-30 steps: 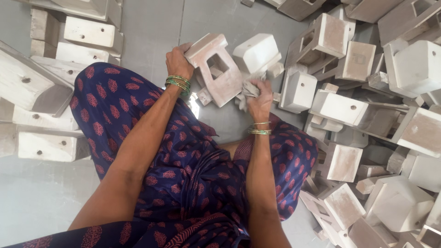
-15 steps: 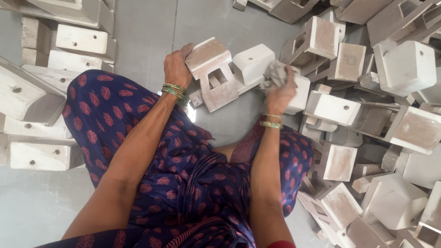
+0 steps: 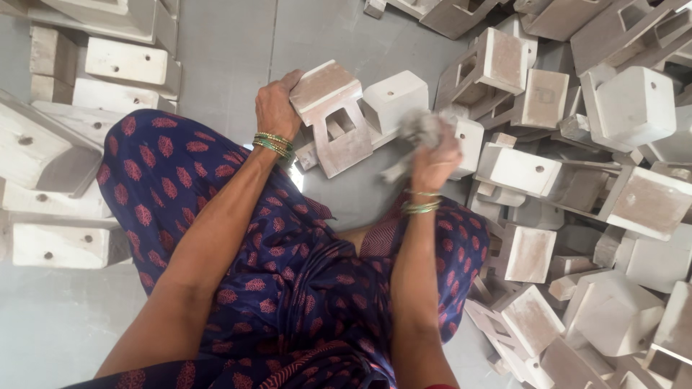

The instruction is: The person sits on the floor among a large pile of plaster molds and wipes dust off each mold with a cloth, turning the molds to clean their surfaces and setting each one aside before picking up the next.

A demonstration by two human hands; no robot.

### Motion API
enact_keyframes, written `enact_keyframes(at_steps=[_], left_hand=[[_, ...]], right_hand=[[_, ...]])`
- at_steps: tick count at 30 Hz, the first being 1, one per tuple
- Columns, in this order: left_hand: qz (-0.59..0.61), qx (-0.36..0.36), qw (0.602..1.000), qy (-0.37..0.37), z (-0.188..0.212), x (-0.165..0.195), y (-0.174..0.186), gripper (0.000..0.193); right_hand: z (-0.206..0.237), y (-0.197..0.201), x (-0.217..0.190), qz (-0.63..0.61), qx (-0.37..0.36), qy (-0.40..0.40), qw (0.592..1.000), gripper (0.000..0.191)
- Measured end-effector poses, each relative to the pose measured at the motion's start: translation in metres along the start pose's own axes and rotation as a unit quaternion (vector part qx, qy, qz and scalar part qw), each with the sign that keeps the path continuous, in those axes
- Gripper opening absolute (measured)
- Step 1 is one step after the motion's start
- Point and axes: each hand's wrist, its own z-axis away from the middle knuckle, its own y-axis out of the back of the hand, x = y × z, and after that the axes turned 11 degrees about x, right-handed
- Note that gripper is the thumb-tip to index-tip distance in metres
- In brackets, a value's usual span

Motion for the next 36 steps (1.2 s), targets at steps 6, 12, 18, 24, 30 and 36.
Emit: enact_keyframes(at_steps=[6, 12, 18, 24, 30, 36], left_hand=[[-0.022, 0.014, 0.999, -0.032, 0.001, 0.002, -0.003, 0.041], [-0.041, 0.015, 0.999, -0.028, 0.001, -0.007, -0.011, 0.039], [-0.032, 0.016, 0.999, -0.011, 0.002, -0.012, -0.013, 0.038], [-0.001, 0.063, 0.997, -0.04, -0.001, -0.007, -0.009, 0.039], [-0.068, 0.147, 0.984, -0.074, -0.011, -0.005, 0.009, 0.043], [-0.093, 0.213, 0.961, -0.146, -0.015, -0.013, 0.018, 0.041]], right_hand=[[0.002, -0.007, -0.016, 0.06, -0.008, 0.068, 0.996, 0.078], [0.019, -0.019, -0.012, 0.15, 0.006, 0.097, 0.984, 0.069], [0.035, -0.041, -0.014, -0.01, 0.021, 0.026, 0.999, 0.034], [0.054, -0.007, -0.045, -0.017, -0.135, -0.04, 0.99, 0.032], [0.046, 0.01, -0.068, -0.22, -0.289, -0.187, 0.913, 0.04], [0.04, 0.002, -0.069, -0.285, -0.26, -0.212, 0.898, 0.042]])
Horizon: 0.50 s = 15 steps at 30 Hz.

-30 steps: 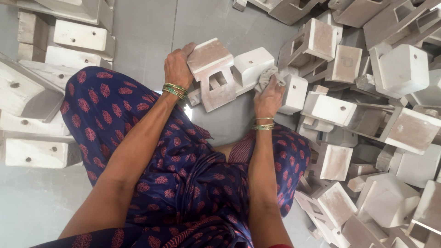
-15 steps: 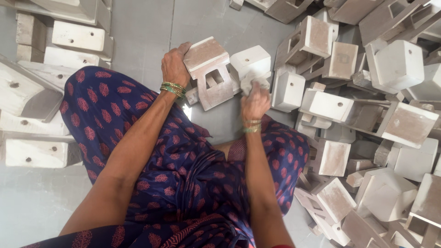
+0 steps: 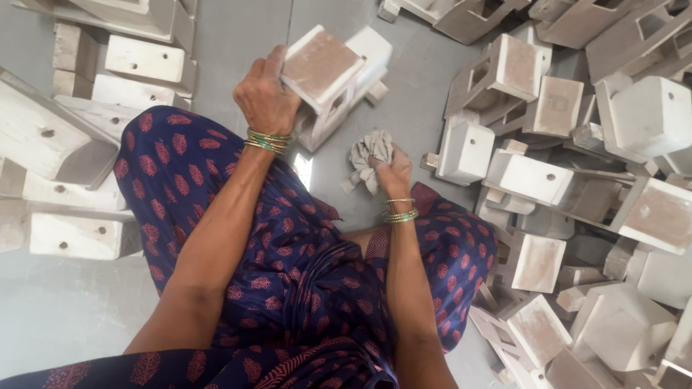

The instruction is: The person sits on the floor among a large pile of plaster molds and wipes dust off each mold with a cloth, turning the molds to clean their surfaces and setting each one aside before picking up the next.

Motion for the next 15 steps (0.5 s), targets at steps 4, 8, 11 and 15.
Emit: enact_keyframes(at_steps=[4, 8, 11, 15], left_hand=[[-0.013, -0.072, 0.997, -0.027, 0.014, 0.007, -0.012, 0.054], [-0.021, -0.17, 0.984, -0.048, 0.039, 0.029, -0.016, 0.082], [0.023, -0.224, 0.971, -0.078, 0.052, 0.052, -0.017, 0.087], [0.114, -0.371, 0.917, -0.093, 0.058, 0.074, -0.01, 0.107]], right_hand=[[0.0, -0.003, 0.003, -0.062, -0.022, -0.002, 0.998, 0.042], [-0.003, -0.005, 0.002, -0.069, -0.016, 0.003, 0.997, 0.043], [-0.008, 0.003, 0.0, -0.02, 0.021, -0.02, 0.999, 0.044], [-0.013, 0.031, 0.004, 0.039, 0.076, -0.013, 0.996, 0.042]])
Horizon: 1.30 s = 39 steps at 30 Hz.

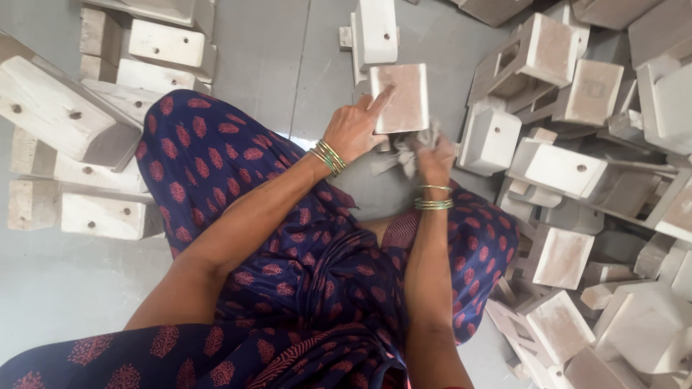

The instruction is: The person sits on the floor among a large pile of plaster molds and wipes dust off each mold with a cloth, turning the molds to clean their surfaces and setting each one aside before picking up the next.

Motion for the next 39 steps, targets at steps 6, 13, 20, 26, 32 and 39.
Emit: enact_keyframes(at_steps=[6, 13, 20, 26, 32, 39], left_hand=[[0.036, -0.071, 0.997, 0.022, -0.015, -0.002, 0.019, 0.128], [0.206, 0.019, 0.978, -0.009, -0.032, -0.029, 0.02, 0.135], [0.208, 0.058, 0.968, 0.13, -0.027, -0.036, 0.013, 0.092], [0.257, 0.089, 0.95, 0.155, -0.027, -0.044, 0.019, 0.083], [0.267, 0.085, 0.945, 0.169, -0.026, -0.045, 0.019, 0.078], [0.254, 0.08, 0.954, 0.137, -0.028, -0.044, 0.02, 0.078]], right_hand=[[-0.016, 0.033, 0.026, 0.101, 0.034, -0.005, 0.994, 0.036], [-0.007, -0.01, 0.043, 0.077, -0.045, 0.119, 0.989, 0.035], [0.007, -0.024, 0.015, 0.025, -0.007, 0.135, 0.99, 0.031], [0.002, -0.055, 0.001, 0.203, 0.01, 0.357, 0.912, 0.028], [0.007, -0.023, 0.034, 0.313, 0.054, 0.258, 0.912, 0.032], [-0.006, 0.002, -0.001, 0.095, 0.037, 0.266, 0.959, 0.043]])
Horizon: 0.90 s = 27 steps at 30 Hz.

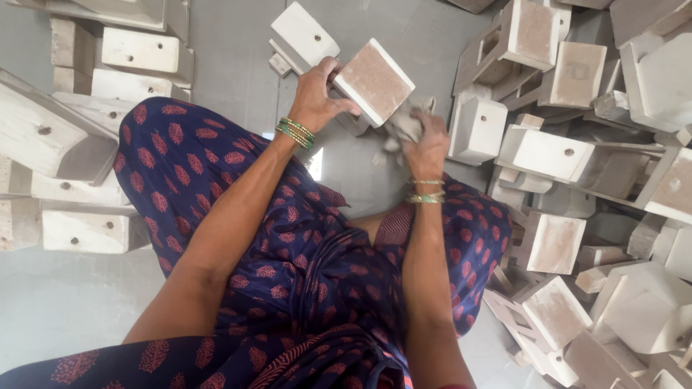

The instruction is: The person sits on the floor among a large pile of plaster molds and wipes dust off each mold with a cloth, turning the molds to clean their surfaces and setting each one aside before picking up the next.

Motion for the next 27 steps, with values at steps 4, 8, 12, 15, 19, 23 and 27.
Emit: enact_keyframes(at_steps=[4, 8, 12, 15, 19, 23, 27], left_hand=[[-0.02, 0.004, 1.0, 0.016, 0.001, 0.005, 0.0, 0.078], [-0.023, 0.0, 0.999, 0.025, 0.002, 0.008, 0.0, 0.077], [-0.029, -0.005, 0.999, 0.031, 0.001, 0.009, -0.002, 0.078], [-0.013, 0.008, 1.0, 0.008, 0.002, 0.008, -0.003, 0.076], [-0.016, 0.006, 1.0, 0.019, 0.001, 0.007, -0.003, 0.074], [-0.021, 0.004, 1.0, 0.017, -0.001, 0.007, -0.003, 0.077], [-0.008, 0.006, 1.0, 0.009, -0.001, 0.008, -0.002, 0.077]], right_hand=[[-0.009, -0.018, -0.035, -0.095, 0.025, 0.036, 0.994, 0.05], [-0.005, -0.02, -0.037, 0.045, 0.013, 0.076, 0.996, 0.03], [-0.007, -0.035, -0.024, 0.014, 0.014, 0.028, 0.999, 0.026], [-0.011, -0.053, -0.014, -0.075, -0.008, 0.056, 0.996, 0.034], [-0.014, -0.062, 0.003, -0.049, -0.06, 0.044, 0.996, 0.04], [-0.019, -0.066, 0.007, 0.053, -0.102, 0.009, 0.993, 0.036], [-0.01, -0.063, -0.013, 0.089, -0.04, 0.066, 0.993, 0.032]])
